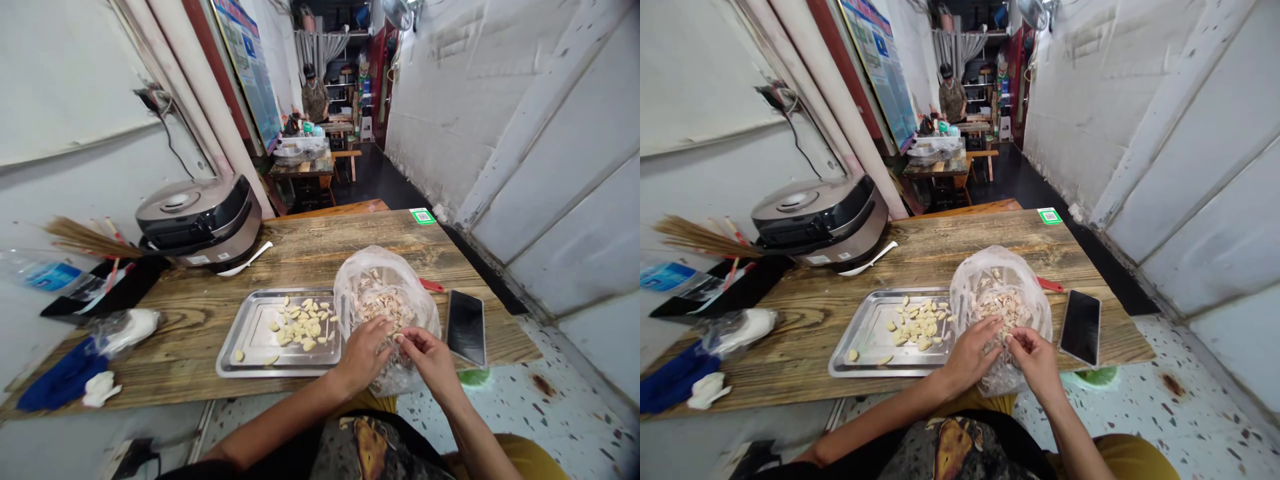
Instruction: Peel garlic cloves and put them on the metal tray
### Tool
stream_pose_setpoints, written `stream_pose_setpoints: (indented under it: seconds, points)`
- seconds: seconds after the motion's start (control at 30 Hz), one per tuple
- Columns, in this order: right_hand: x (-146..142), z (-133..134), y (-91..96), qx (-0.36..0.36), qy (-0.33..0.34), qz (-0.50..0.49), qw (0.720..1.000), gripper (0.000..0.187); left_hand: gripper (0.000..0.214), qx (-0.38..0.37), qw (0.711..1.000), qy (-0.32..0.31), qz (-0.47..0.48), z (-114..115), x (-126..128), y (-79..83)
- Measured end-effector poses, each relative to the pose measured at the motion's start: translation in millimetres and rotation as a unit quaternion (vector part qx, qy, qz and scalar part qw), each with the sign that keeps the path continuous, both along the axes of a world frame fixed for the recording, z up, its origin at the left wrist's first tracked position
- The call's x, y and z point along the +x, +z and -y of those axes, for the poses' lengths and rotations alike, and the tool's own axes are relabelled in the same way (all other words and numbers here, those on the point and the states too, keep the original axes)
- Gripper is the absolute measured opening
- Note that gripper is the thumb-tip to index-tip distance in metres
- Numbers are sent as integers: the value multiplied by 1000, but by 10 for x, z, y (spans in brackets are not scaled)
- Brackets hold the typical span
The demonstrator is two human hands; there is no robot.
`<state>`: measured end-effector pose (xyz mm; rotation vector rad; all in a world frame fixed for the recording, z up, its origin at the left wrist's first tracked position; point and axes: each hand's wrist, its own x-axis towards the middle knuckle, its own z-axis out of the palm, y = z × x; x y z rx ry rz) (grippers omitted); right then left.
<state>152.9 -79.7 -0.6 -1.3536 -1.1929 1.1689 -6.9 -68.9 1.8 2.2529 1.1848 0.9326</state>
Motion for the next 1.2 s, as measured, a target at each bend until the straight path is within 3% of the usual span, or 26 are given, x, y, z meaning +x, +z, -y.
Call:
stream_pose_setpoints:
  seconds: [0.1,0.2,0.3,0.37,0.43,0.5,0.57,0.7,0.8,0.87,0.93,1.07,1.13,1.2]
  points:
    - [-18,40,-36,-2,20,19,1000,33,23,13,1000,-11,-3,27,-5,5]
    - [-19,43,-10,8,41,67,997,31,24,13,999,-34,2,30,-18,-19]
    - [19,-65,33,55,70,175,980,31,24,13,1000,-10,9,11,-73,-59]
    - [56,-235,49,104,80,290,948,30,23,17,999,34,16,-18,-161,-85]
    - [87,-463,49,117,94,433,889,30,22,23,996,82,33,-57,-306,-99]
    - [104,-695,30,77,117,556,820,30,23,24,991,130,36,-101,-510,-93]
    - [106,-876,-3,38,125,612,780,28,24,13,982,187,-1,-139,-757,-64]
    - [79,-1036,-75,-3,106,649,753,30,32,-60,939,292,-171,-160,-1224,28]
    - [48,-1072,-109,-16,112,663,740,28,37,-150,898,318,-266,-137,-1430,82]
    - [35,-1096,-122,-14,128,667,734,23,41,-189,887,319,-275,-126,-1509,109]
    - [30,-1119,-131,-9,141,671,728,21,41,-182,893,334,-242,-132,-1568,141]
    - [43,-1145,-129,5,175,675,717,21,34,-92,919,373,-85,-165,-1570,252]
    - [48,-1149,-114,12,194,674,713,21,32,-78,940,331,12,-156,-1423,293]
    - [45,-1147,-89,19,202,676,709,22,30,-106,961,239,91,-122,-1150,282]
